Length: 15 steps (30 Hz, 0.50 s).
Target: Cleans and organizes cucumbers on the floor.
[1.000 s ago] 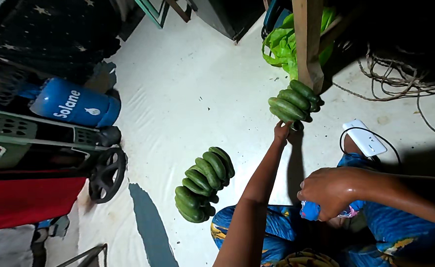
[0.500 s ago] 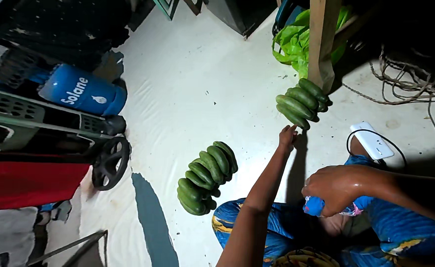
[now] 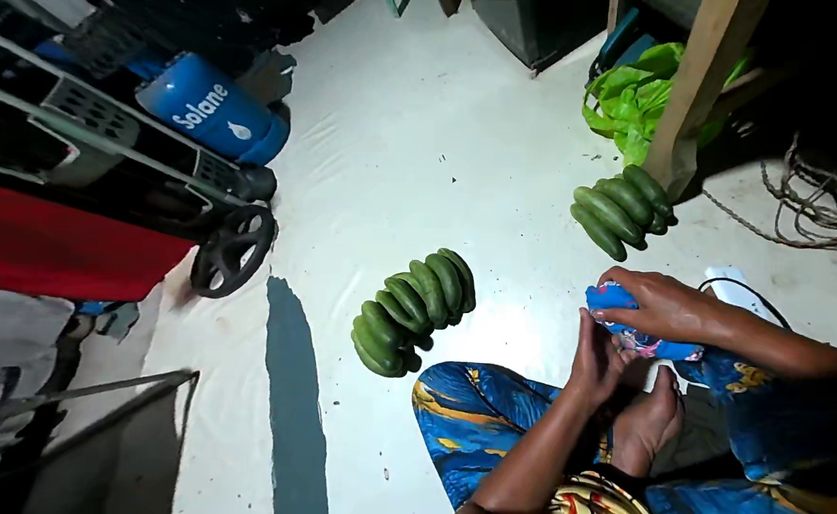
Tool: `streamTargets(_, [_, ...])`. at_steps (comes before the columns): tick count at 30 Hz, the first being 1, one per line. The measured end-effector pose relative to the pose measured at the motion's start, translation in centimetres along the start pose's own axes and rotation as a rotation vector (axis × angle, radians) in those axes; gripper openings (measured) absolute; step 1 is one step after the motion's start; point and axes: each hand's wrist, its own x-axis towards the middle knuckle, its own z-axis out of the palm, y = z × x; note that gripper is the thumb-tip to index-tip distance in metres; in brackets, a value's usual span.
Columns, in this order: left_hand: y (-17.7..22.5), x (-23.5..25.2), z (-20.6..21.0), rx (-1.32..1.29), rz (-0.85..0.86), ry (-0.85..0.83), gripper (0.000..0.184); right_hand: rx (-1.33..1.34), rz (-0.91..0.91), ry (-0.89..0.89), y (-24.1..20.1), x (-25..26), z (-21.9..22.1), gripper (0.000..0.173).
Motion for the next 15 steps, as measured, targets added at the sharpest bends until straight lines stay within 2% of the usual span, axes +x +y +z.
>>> streamTargets(3, [0.0, -1.2, 1.5, 0.074, 0.110, -0.050, 0.059, 0.130, 0.006, 0.064, 0.1, 0.7, 1.0, 0.050])
streamTargets(6, [0.4, -1.8, 2.0, 0.179, 0.209, 0.021, 0.057, 0.221, 0.051, 0.145, -0.9, 0.6, 1.5, 0.050])
streamTargets(8, [0.5, -1.9, 2.3, 0.184, 0.262, 0.104, 0.058, 0.224, 0.029, 0.211, -0.8, 0.3, 1.9, 0.058])
streamTargets(11, [1.6, -2.1, 2.9, 0.131, 0.348, 0.214, 0.047, 0.276, -0.069, 0.274, -0.8, 0.4, 2.5, 0.077])
streamTargets(13, [2.2, -2.6, 3.1, 0.140, 0.412, 0.205, 0.043, 0.385, -0.069, 0.289, -1.4, 0.2, 3.0, 0.081])
streamTargets(15, [2.6, -2.8, 2.7, 0.214, 0.475, 0.171, 0.040, 0.455, -0.048, 0.299, -2.0, -0.1, 3.4, 0.076])
